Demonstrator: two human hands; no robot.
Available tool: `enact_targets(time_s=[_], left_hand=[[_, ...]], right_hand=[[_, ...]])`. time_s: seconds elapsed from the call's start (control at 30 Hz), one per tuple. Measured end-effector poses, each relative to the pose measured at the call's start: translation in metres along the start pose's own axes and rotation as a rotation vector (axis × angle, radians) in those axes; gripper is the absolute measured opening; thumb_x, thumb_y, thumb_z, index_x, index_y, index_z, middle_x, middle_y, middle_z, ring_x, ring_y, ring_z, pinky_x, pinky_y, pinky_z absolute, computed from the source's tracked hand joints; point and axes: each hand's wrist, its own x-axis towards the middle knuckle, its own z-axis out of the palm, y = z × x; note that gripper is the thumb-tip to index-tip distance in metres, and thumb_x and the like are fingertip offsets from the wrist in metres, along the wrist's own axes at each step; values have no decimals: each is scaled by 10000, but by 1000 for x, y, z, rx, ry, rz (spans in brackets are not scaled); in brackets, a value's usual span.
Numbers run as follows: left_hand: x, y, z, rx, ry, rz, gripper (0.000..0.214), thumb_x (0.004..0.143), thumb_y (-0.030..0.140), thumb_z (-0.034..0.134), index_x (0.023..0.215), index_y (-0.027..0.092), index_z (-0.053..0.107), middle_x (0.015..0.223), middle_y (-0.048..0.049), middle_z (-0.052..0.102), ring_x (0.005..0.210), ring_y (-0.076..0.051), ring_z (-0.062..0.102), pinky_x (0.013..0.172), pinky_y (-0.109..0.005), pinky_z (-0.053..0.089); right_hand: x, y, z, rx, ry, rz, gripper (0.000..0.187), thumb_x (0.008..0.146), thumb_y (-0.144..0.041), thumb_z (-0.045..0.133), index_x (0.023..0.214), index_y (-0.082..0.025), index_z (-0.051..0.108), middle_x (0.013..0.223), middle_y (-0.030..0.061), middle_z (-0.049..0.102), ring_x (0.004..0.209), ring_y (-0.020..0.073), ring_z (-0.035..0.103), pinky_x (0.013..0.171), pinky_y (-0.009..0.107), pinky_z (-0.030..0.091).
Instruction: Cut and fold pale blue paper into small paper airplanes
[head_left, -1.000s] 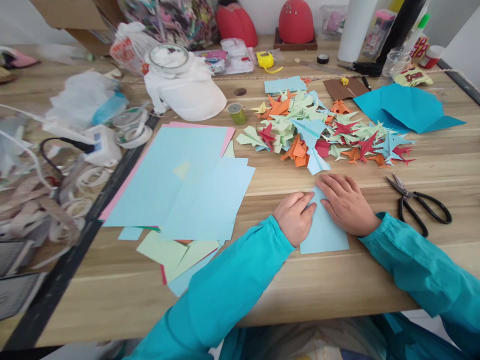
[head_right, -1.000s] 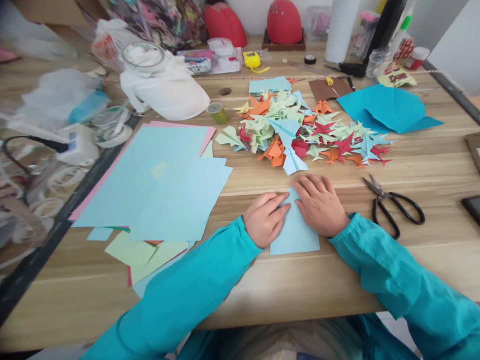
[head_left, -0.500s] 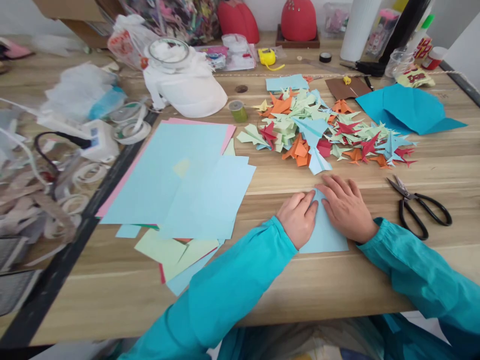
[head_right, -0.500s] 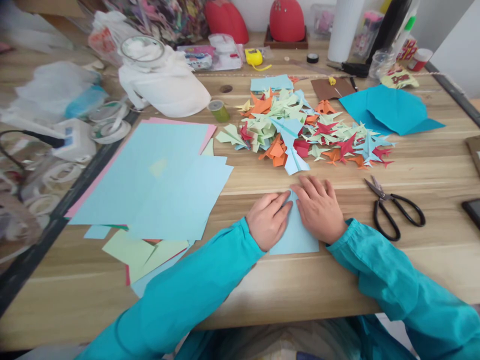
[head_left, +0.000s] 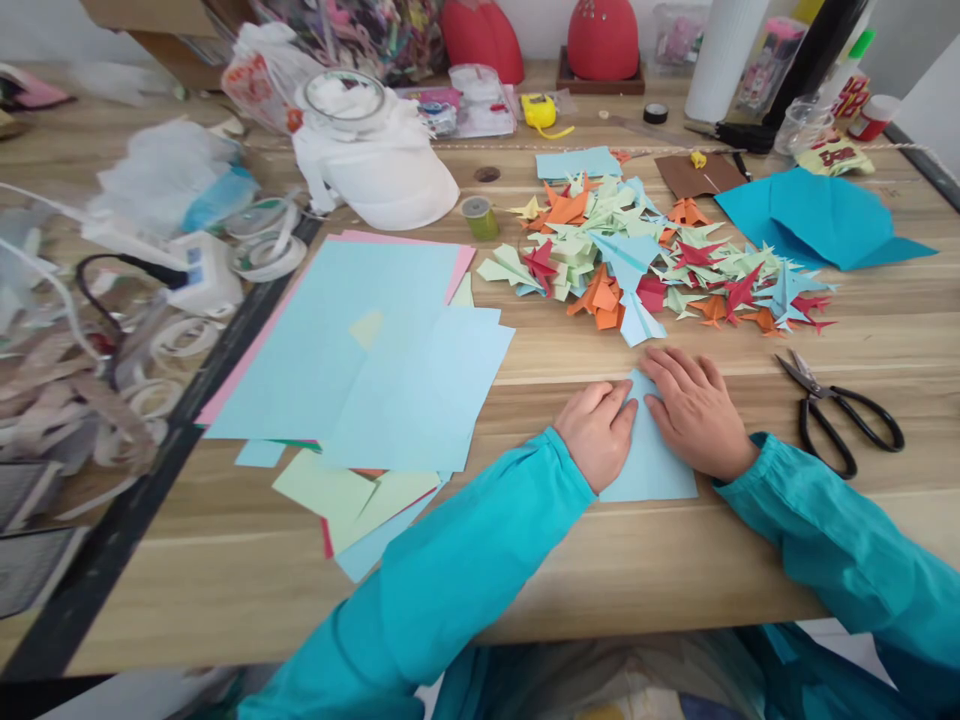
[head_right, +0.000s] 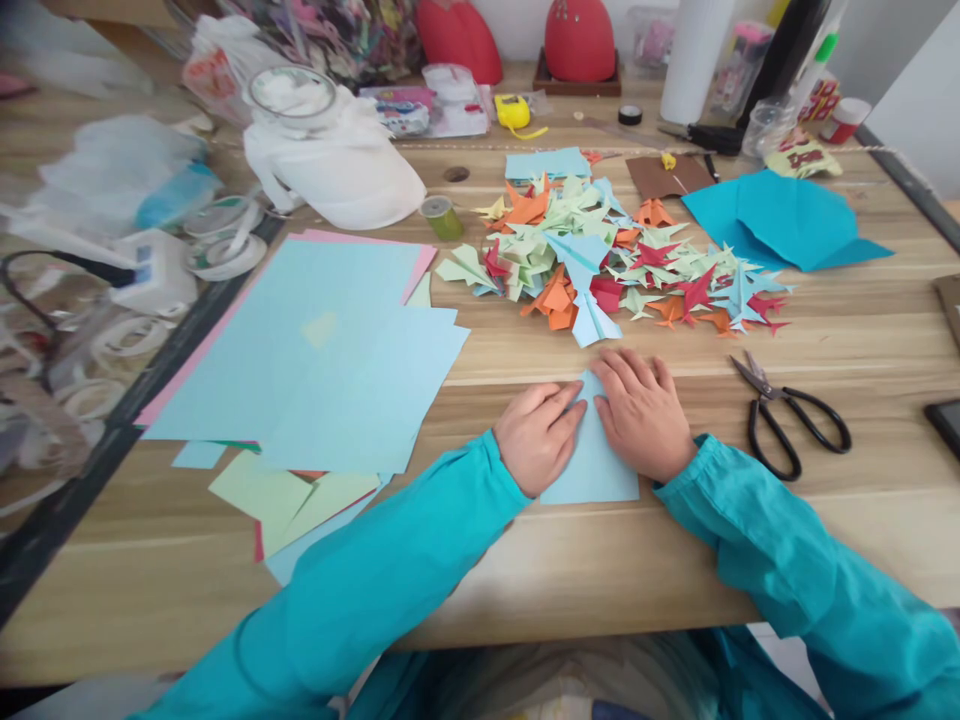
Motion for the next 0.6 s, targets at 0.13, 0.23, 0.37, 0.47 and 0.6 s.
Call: enact_targets(time_s=[0.13,0.23,0.37,0.47,0.6], left_hand=[[0,0,-1,-6,-13,0,278,861,143,434,1007,59,655,1143,-202,630,947,-262,561,755,-445,541],[0,-1,-2,-13,-37,-6,293,862,145,421,1022,62,653,1153,-198,627,954,-262,556,756,-444,540],[0,-1,-2,-15,-46,1,297,869,146,419,1022,51,655,1150,-203,629,956,-267,554,750,-446,540],[0,-2,-2,-34,-62,-5,299,882,163,413,1008,49,659,1158,-210,624,966,-267,556,761,-452,538],[1,-1,-3,-14,-47,7,292,878,162,426,985,37,668,1156,-213,626,947,-269,564,743,-449,543]], right_hand=[[0,0,-1,-23,-19,-8,381,947,-294,341,1293,-229,489,1417,69,454,1294,274,384,1038,503,272],[0,-1,-2,-38,-28,-12,378,951,-293,332,1289,-249,498,1420,63,448,1297,275,380,1036,501,275],[1,-1,-3,-41,-42,-8,383,953,-293,329,1294,-244,496,1424,62,442,1303,274,370,1042,495,268],[1,-1,-3,-43,-47,-8,383,952,-295,331,1294,-245,495,1429,62,436,1304,272,368,1044,494,264],[0,-1,-3,-45,-45,-6,384,953,-304,328,1296,-250,492,1430,59,434,1302,270,371,1040,491,268]])
